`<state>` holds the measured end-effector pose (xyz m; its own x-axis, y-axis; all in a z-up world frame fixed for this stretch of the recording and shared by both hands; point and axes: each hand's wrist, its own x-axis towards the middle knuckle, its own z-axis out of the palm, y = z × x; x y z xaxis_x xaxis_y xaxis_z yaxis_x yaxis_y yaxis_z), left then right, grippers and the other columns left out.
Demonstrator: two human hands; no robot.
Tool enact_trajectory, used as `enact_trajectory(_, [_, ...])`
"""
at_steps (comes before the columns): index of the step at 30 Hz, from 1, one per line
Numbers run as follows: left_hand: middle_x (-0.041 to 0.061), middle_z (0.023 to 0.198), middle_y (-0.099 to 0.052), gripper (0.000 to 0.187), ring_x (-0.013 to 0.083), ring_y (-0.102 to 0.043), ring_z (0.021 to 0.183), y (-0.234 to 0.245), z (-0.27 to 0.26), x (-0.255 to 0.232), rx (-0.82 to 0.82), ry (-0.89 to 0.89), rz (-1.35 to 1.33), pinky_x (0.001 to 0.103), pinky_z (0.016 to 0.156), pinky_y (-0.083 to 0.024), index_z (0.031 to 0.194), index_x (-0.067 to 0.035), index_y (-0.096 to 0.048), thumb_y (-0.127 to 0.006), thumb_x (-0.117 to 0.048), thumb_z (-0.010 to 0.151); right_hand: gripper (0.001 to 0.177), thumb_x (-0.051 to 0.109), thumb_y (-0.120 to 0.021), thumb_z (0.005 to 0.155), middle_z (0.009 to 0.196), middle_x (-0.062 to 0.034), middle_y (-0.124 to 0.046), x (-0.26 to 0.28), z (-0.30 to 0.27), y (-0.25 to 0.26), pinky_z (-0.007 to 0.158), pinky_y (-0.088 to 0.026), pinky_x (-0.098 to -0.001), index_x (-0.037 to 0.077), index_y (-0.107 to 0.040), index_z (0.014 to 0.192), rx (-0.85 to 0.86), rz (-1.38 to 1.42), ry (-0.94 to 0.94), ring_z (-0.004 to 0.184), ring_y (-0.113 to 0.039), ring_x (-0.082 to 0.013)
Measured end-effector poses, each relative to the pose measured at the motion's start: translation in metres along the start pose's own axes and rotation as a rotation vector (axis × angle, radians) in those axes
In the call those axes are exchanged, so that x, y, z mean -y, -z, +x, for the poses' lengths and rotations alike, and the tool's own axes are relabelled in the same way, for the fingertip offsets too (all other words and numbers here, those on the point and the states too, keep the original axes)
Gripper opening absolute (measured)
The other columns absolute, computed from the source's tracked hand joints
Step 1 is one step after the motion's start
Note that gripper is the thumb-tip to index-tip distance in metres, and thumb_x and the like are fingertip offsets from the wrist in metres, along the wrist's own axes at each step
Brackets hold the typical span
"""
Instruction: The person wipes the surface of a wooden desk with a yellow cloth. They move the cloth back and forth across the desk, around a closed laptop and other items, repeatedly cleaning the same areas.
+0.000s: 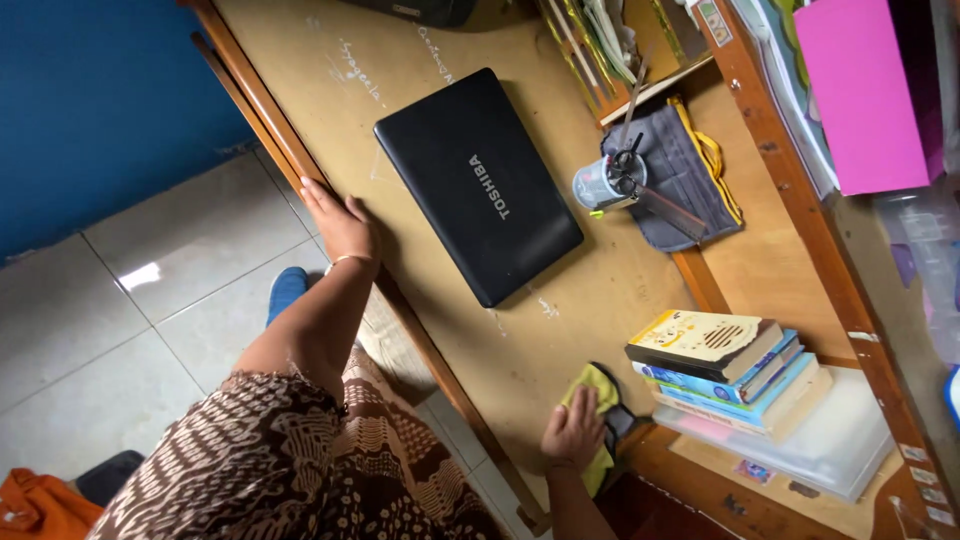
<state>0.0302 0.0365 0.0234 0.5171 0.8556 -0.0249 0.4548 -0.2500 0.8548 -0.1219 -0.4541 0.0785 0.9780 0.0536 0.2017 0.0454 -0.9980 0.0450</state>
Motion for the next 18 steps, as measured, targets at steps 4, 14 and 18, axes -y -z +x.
enact_trajectory(4, [0.023, 0.171, -0.011, 0.070, 0.0375, -0.013, 0.160, 0.002, -0.002, -0.003, -0.002, 0.038, 0.015, 0.045, 0.128, -0.024, 0.163, -0.002, -0.005, -0.043, -0.018, 0.106, 0.063, 0.046, -0.037, 0.099, 0.167, -0.0034, -0.038, -0.020, 0.012, 0.006, 0.104, -0.036, -0.0526, 0.022, -0.045, 0.157, 0.136, -0.001, -0.261, 0.132, -0.049, -0.0374])
enact_trajectory(14, [0.024, 0.171, -0.015, 0.074, 0.0385, -0.014, 0.159, -0.005, 0.005, 0.009, -0.017, 0.023, 0.012, 0.047, 0.129, -0.015, 0.163, -0.001, -0.008, -0.047, -0.019, 0.103, 0.078, 0.039, -0.050, 0.086, 0.154, -0.0192, -0.050, 0.070, 0.020, 0.008, 0.100, -0.043, -0.0606, 0.015, -0.039, 0.159, 0.284, 0.140, -0.270, 0.126, -0.053, -0.0456])
enact_trajectory(18, [0.025, 0.170, -0.016, 0.073, 0.0389, -0.016, 0.159, -0.006, 0.005, 0.016, -0.070, -0.003, 0.031, 0.045, 0.129, -0.019, 0.163, 0.000, -0.010, -0.046, -0.022, 0.104, 0.068, 0.032, -0.069, 0.088, 0.153, -0.0124, -0.054, 0.169, 0.020, 0.017, 0.106, -0.042, -0.0579, 0.012, -0.050, 0.150, 0.083, 0.240, 0.565, 0.129, -0.057, -0.0398])
